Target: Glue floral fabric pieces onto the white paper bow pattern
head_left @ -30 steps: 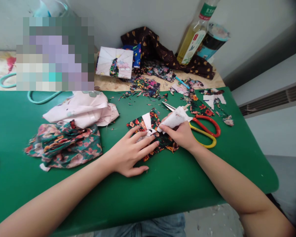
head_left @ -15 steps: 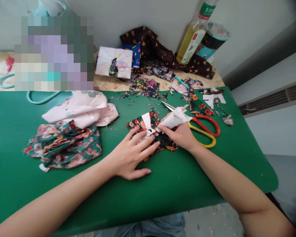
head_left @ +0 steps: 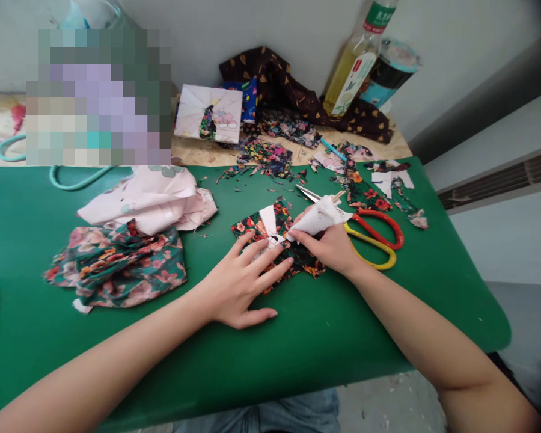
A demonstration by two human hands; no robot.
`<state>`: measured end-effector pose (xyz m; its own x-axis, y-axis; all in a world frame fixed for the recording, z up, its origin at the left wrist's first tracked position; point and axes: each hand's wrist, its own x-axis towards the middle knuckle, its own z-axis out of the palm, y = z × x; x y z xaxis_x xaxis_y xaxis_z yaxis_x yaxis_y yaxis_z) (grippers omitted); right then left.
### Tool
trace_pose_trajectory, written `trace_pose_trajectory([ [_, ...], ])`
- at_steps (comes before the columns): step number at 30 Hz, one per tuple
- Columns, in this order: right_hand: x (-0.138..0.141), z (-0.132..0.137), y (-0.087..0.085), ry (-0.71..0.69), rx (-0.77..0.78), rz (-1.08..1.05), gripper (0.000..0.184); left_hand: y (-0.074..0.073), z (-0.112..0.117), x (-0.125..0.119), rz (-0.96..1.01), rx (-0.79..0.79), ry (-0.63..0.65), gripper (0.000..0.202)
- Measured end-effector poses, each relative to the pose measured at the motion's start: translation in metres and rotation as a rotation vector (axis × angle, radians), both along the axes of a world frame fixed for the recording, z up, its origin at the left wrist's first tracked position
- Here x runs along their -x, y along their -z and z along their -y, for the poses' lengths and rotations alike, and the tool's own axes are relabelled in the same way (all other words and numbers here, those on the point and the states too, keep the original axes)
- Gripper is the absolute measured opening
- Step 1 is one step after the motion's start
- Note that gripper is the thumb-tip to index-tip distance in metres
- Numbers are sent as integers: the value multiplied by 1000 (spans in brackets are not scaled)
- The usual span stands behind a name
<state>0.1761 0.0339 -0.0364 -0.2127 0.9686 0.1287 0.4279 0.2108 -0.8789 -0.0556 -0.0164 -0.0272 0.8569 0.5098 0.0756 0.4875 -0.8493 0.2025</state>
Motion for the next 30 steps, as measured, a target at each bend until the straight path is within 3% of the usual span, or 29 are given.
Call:
trace_pose_trajectory([
  [30, 2, 0, -1, 19, 62, -93, 17, -6, 12, -6, -71, -81, -63, 68],
])
